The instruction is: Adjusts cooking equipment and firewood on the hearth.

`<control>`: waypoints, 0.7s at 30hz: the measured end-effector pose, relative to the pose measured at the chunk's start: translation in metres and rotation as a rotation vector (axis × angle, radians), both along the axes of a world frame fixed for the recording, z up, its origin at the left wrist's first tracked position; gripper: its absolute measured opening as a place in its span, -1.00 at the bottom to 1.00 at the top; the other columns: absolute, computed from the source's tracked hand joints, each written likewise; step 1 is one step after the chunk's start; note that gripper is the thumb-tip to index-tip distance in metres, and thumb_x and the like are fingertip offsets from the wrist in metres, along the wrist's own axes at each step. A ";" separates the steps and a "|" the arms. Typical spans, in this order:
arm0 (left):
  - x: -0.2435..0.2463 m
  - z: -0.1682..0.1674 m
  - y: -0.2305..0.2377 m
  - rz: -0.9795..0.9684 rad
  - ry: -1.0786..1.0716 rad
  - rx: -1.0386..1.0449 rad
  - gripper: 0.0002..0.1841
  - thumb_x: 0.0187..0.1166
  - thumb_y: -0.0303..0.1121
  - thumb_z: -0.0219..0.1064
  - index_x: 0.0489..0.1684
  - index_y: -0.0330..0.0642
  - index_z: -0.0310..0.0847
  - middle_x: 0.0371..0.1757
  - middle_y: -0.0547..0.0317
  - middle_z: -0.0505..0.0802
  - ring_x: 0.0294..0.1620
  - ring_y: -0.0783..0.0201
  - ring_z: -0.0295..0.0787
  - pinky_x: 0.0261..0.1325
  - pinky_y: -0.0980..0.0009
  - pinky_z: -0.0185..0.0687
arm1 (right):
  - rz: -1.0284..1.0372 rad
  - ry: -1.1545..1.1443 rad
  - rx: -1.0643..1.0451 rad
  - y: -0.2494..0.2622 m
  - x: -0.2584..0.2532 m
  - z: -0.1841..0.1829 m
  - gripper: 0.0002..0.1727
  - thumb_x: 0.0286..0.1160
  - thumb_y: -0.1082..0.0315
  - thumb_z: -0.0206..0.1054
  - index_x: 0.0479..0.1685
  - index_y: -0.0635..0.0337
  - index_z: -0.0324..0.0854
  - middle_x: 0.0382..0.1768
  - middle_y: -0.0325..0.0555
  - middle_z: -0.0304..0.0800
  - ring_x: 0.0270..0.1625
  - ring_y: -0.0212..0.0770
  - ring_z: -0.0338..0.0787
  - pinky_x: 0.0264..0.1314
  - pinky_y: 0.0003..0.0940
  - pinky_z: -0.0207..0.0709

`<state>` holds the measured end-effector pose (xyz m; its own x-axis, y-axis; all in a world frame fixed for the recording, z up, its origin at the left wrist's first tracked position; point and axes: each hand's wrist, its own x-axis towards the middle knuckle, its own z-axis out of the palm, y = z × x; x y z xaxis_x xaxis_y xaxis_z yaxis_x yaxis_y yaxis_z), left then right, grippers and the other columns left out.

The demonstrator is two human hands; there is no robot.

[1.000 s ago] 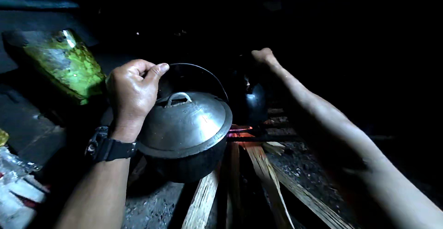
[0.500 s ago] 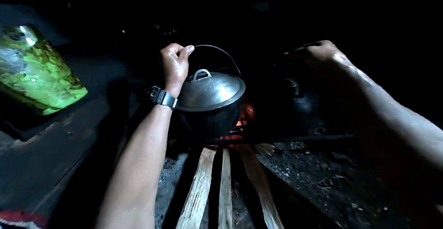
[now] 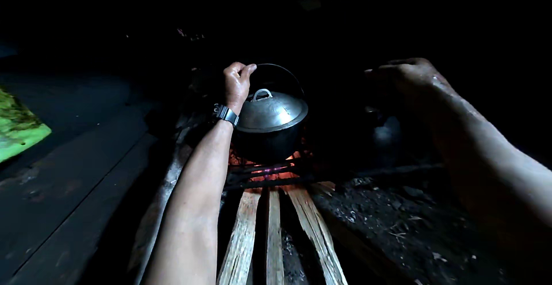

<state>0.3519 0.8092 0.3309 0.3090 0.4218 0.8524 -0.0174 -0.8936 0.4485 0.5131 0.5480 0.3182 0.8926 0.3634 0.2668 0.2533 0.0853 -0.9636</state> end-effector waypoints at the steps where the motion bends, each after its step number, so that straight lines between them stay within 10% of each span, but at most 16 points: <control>1: 0.001 -0.003 0.003 -0.016 -0.019 0.012 -0.72 0.63 -0.39 0.39 -0.30 -0.55 0.73 -0.33 -0.10 0.81 -0.29 0.37 0.65 -0.02 0.45 0.52 | 0.001 0.005 0.013 0.000 0.000 -0.001 -0.86 0.61 0.36 0.31 -0.36 0.10 0.57 -0.74 -0.36 0.46 -0.78 -0.49 0.39 -0.75 -0.58 0.33; 6: -0.008 -0.002 0.007 -0.042 0.022 -0.003 -0.71 0.62 -0.35 0.41 -0.34 -0.51 0.73 -0.42 0.04 0.75 -0.42 0.50 0.52 -0.18 0.56 0.45 | 0.026 -0.014 0.025 0.001 0.021 -0.010 -0.87 0.52 0.26 0.43 -0.30 0.09 0.66 -0.66 -0.33 0.59 -0.72 -0.48 0.50 -0.69 -0.52 0.44; 10: -0.024 0.012 -0.002 0.023 0.283 -0.050 -0.60 0.78 -0.24 0.24 -0.13 -0.55 0.72 -0.13 -0.25 0.82 -0.10 0.06 0.74 0.17 0.12 0.57 | -0.059 -0.169 -0.081 0.008 0.057 -0.027 -0.57 0.34 0.00 0.59 0.01 0.12 0.75 -0.37 -0.25 0.75 -0.49 -0.42 0.67 -0.45 -0.36 0.63; 15: -0.057 0.021 -0.026 0.110 0.527 -0.101 -0.60 0.80 -0.27 0.22 0.32 -0.48 0.61 0.32 -0.41 0.72 0.44 -0.21 0.62 0.56 -0.04 0.39 | -0.122 -0.281 -0.350 -0.021 -0.009 -0.013 -0.45 0.61 0.05 0.43 0.32 0.34 0.55 0.03 0.31 0.73 0.02 0.20 0.75 0.13 0.31 0.55; 21: -0.116 0.008 -0.064 0.151 0.528 -0.076 -0.60 0.74 -0.35 0.29 0.41 -0.44 0.56 0.38 -0.39 0.68 0.47 -0.21 0.58 0.57 -0.02 0.39 | -0.160 -0.411 -0.533 -0.043 -0.048 -0.018 -0.38 0.58 0.23 0.47 0.50 0.37 0.39 0.15 0.52 0.67 0.23 0.48 0.68 0.25 0.48 0.44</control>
